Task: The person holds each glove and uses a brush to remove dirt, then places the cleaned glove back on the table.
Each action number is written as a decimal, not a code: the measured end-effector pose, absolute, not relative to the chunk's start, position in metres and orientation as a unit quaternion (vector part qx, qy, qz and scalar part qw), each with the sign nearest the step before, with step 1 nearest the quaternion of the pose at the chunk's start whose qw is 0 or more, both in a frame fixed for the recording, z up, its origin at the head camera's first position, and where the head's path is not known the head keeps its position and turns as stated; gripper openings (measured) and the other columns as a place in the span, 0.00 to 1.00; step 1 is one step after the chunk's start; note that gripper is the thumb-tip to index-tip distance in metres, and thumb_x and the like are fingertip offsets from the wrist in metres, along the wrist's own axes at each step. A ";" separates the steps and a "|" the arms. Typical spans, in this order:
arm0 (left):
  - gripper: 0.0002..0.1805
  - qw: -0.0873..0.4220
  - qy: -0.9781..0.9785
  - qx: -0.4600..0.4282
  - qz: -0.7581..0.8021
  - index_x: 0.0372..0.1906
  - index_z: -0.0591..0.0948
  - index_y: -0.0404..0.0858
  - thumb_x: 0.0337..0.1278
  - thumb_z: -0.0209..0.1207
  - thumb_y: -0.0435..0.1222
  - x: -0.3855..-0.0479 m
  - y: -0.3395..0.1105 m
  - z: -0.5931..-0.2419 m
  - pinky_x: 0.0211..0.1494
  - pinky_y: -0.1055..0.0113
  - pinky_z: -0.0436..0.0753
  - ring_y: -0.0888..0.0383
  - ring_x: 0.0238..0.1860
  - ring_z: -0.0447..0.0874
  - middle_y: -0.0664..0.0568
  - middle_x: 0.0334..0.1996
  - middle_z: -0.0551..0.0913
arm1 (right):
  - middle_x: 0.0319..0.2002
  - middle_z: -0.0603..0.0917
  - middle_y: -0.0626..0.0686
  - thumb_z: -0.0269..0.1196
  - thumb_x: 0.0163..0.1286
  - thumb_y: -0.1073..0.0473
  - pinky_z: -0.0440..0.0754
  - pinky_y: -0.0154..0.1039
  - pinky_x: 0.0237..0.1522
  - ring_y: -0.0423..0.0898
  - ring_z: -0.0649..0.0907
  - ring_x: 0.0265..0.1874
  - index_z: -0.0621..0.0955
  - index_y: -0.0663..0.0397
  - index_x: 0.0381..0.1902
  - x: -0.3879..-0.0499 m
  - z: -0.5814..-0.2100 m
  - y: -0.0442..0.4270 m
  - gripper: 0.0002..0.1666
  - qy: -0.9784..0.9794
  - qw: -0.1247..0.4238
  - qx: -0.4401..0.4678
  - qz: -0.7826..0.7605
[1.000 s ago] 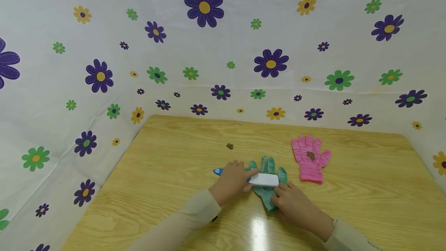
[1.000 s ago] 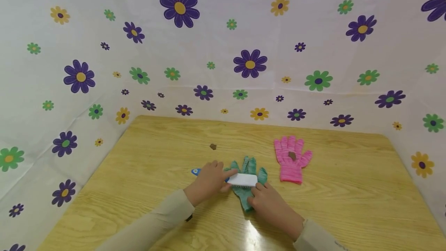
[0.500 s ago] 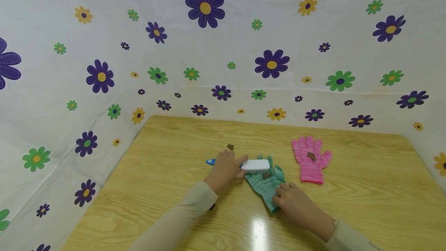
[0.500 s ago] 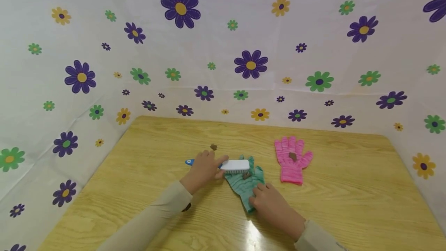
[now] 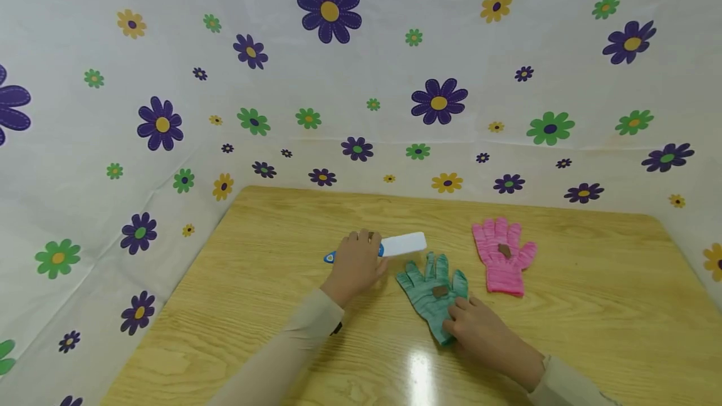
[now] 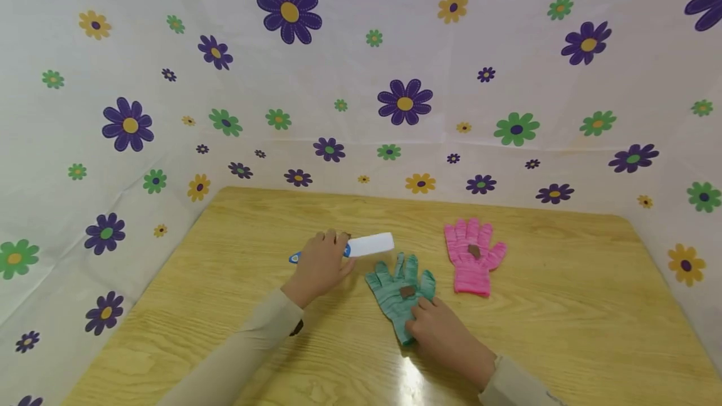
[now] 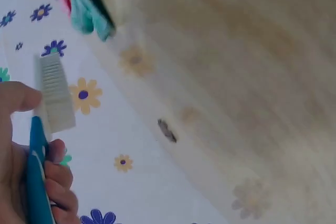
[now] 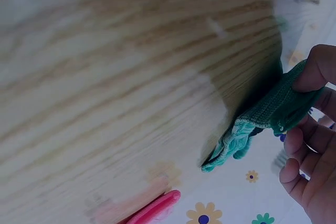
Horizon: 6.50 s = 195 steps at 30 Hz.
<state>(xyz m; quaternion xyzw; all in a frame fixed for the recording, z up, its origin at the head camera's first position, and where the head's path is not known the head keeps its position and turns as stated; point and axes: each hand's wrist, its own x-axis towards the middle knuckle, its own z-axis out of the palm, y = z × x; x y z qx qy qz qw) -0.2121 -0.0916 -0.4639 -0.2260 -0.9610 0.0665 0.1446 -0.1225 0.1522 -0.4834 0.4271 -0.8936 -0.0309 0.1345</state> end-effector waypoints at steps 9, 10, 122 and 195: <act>0.29 0.036 -0.943 -0.323 0.070 0.45 0.76 0.41 0.59 0.47 0.63 -0.199 -0.078 -0.462 0.18 0.72 0.69 0.63 0.19 0.72 0.54 0.28 0.81 | 0.21 0.75 0.45 0.70 0.42 0.61 0.60 0.31 0.26 0.41 0.67 0.25 0.82 0.47 0.23 -0.122 -0.482 0.152 0.08 -0.897 0.119 0.426 -0.022; 0.29 0.031 -0.939 -0.335 0.072 0.44 0.76 0.42 0.58 0.47 0.63 -0.197 -0.076 -0.464 0.18 0.73 0.66 0.64 0.17 0.70 0.55 0.26 0.80 | 0.21 0.74 0.45 0.70 0.42 0.61 0.60 0.31 0.26 0.41 0.67 0.25 0.82 0.47 0.23 -0.122 -0.481 0.152 0.08 -0.898 0.114 0.425 -0.020; 0.28 0.049 -0.947 -0.313 0.057 0.53 0.73 0.48 0.59 0.46 0.62 -0.199 -0.081 -0.458 0.47 0.63 0.76 0.57 0.39 0.75 0.53 0.35 0.80 | 0.28 0.74 0.46 0.71 0.41 0.59 0.66 0.37 0.30 0.43 0.70 0.31 0.77 0.44 0.27 -0.120 -0.491 0.152 0.15 -0.890 0.195 0.412 0.016; 0.27 0.025 -0.971 -0.222 0.082 0.50 0.76 0.46 0.59 0.48 0.62 -0.199 -0.080 -0.473 0.50 0.59 0.77 0.51 0.43 0.78 0.48 0.35 0.83 | 0.22 0.73 0.44 0.71 0.42 0.62 0.57 0.31 0.28 0.40 0.65 0.25 0.81 0.48 0.19 -0.115 -0.486 0.147 0.08 -0.883 0.189 0.429 0.000</act>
